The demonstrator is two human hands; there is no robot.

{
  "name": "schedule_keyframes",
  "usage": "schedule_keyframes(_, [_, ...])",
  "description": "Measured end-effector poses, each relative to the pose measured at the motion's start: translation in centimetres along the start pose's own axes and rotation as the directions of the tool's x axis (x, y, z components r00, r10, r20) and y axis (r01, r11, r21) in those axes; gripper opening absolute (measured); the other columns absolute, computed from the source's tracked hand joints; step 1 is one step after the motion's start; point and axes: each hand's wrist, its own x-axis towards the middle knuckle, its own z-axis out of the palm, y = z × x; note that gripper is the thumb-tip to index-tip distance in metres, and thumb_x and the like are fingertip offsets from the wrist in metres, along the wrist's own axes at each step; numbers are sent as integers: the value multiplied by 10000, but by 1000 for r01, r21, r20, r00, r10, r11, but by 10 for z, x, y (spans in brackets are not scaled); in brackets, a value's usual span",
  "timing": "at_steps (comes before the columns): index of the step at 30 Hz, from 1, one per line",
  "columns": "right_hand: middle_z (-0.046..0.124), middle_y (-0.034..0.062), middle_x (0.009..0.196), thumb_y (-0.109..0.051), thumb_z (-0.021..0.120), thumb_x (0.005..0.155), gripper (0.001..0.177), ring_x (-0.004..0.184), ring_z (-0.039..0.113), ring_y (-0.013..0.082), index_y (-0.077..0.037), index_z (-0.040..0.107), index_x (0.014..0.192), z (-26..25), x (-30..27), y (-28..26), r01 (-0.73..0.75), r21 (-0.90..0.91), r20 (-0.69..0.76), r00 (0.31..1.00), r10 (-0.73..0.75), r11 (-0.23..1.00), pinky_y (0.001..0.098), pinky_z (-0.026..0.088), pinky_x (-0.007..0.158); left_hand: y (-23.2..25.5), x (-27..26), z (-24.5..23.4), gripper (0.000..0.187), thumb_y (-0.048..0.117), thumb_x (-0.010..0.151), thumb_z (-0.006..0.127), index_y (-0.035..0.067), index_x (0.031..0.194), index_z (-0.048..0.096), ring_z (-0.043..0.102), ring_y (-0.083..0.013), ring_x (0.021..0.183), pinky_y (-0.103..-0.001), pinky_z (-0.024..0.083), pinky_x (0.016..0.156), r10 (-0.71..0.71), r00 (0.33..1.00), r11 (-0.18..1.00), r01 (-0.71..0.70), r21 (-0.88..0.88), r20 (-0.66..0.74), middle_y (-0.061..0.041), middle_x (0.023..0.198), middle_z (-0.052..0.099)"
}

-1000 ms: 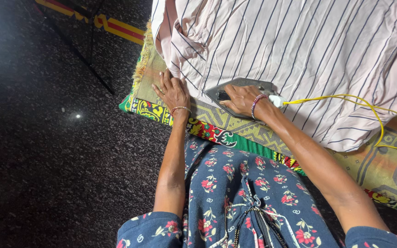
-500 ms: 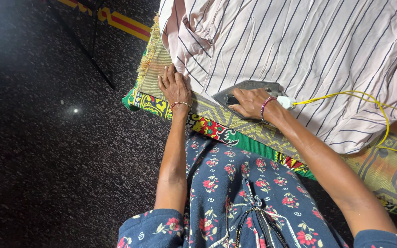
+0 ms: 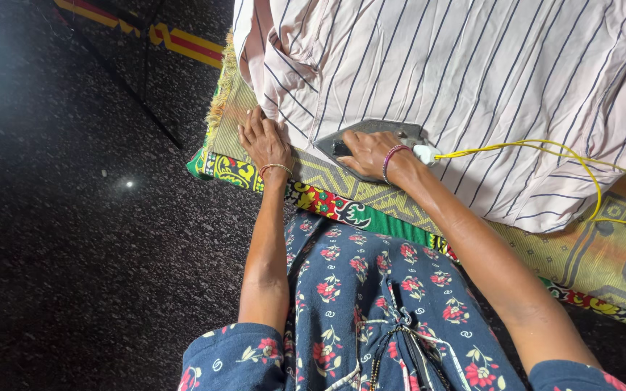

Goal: The person smooths a striped shirt on a patterned mat and irons it using a metal electric iron. They move the iron back and forth across the fabric, smoothing out wrinkles with their hands as needed.

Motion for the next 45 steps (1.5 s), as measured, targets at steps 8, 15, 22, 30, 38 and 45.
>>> schedule_keyframes(8, [700, 254, 826, -468, 624, 968, 451, 803, 691, 483, -32, 511, 1003, -7, -39, 17, -94, -6, 16, 995, 94, 996, 578, 546, 672, 2, -3, -3, 247, 273, 1079, 554, 30, 1091, 600, 396, -317, 1458, -561, 224, 1247, 6, 1000, 1000, -6, 8, -12, -138, 1513, 495])
schedule_keyframes(15, [703, 270, 867, -477, 614, 971, 483, 805, 702, 482, -10, 524, 1053, 1, -72, 42, -108, -54, 43, 993, 110, 993, 562, 571, 654, 0, -3, -2, 218, 240, 1051, 555, 29, 1081, 597, 384, -332, 1466, -573, 224, 1232, 13, 1000, 1000, -13, 15, -1, -144, 1519, 487])
schedule_keyframes(22, [709, 262, 952, -469, 608, 963, 489, 830, 715, 462, -12, 534, 1119, 4, -75, 41, -167, -83, 39, 985, 171, 982, 552, 585, 658, 35, -23, -3, 301, 160, 1030, 514, 79, 1320, 521, 270, -341, 1556, -642, 103, 1286, 198, 978, 979, -200, 29, 60, -209, 1579, 370])
schedule_keyframes(30, [706, 259, 884, -442, 631, 983, 476, 790, 709, 466, -10, 529, 1154, 8, -58, 37, -292, -20, -109, 951, 288, 956, 541, 582, 673, 84, -31, -3, 636, 348, 1040, 435, 105, 1606, 277, 180, -252, 1579, -513, 99, 1283, 304, 876, 952, -288, -98, 375, -94, 1703, 211])
schedule_keyframes(38, [689, 266, 827, -415, 645, 972, 464, 776, 706, 469, 8, 513, 1111, 13, -74, 46, -266, 12, -204, 943, 263, 964, 529, 569, 629, 81, -32, -12, 648, 370, 1052, 416, 121, 1631, 267, 170, -231, 1588, -500, 70, 1286, 323, 871, 944, -322, -65, 371, -65, 1715, 199])
schedule_keyframes(45, [678, 300, 791, -428, 629, 994, 490, 775, 699, 494, 33, 498, 1100, 17, -120, 69, -443, 28, -142, 886, 442, 896, 549, 566, 649, 80, -32, -9, 661, 369, 1050, 434, 104, 1633, 269, 175, -246, 1587, -512, 68, 1291, 343, 872, 939, -326, -107, 350, -82, 1715, 191])
